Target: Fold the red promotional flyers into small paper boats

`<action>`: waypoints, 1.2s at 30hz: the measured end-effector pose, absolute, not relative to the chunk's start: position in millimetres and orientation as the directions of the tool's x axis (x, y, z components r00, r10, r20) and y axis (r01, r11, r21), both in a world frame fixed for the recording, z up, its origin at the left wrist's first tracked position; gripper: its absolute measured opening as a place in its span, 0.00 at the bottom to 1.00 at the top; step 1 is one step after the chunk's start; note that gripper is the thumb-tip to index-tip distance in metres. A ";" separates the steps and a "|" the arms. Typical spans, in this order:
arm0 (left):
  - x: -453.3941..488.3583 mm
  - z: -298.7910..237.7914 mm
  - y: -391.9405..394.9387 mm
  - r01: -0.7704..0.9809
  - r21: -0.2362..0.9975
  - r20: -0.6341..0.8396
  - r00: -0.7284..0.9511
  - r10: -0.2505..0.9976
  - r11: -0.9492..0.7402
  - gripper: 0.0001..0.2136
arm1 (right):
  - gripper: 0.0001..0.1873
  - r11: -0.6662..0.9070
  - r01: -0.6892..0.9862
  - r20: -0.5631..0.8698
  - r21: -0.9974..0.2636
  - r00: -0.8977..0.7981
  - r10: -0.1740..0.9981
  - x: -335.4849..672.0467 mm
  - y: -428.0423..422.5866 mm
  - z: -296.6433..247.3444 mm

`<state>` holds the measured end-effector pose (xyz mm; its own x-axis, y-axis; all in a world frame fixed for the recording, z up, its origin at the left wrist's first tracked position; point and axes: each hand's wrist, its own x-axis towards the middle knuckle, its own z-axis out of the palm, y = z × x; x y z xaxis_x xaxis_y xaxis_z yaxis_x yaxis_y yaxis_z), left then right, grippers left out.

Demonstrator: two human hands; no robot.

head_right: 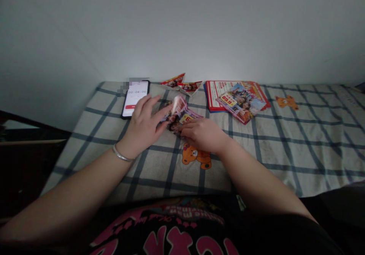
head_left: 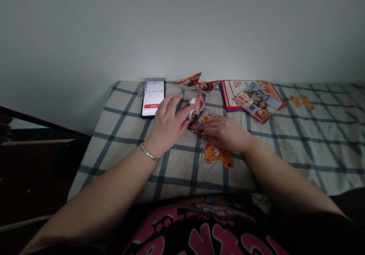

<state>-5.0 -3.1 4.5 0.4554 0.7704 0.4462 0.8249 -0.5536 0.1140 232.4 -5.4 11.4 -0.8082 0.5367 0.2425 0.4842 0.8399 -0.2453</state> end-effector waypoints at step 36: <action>-2.4 -9.8 4.6 0.693 0.202 0.419 0.577 0.701 -0.692 0.23 | 0.11 0.499 0.827 0.324 -0.260 -0.412 0.852 222.7 10.3 -10.1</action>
<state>-2.4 4.6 -9.8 0.5769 0.7008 0.4195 0.6932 -0.6917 0.2023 222.7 10.3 -10.1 -0.4116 0.8516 0.3245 0.8267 0.4988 -0.2604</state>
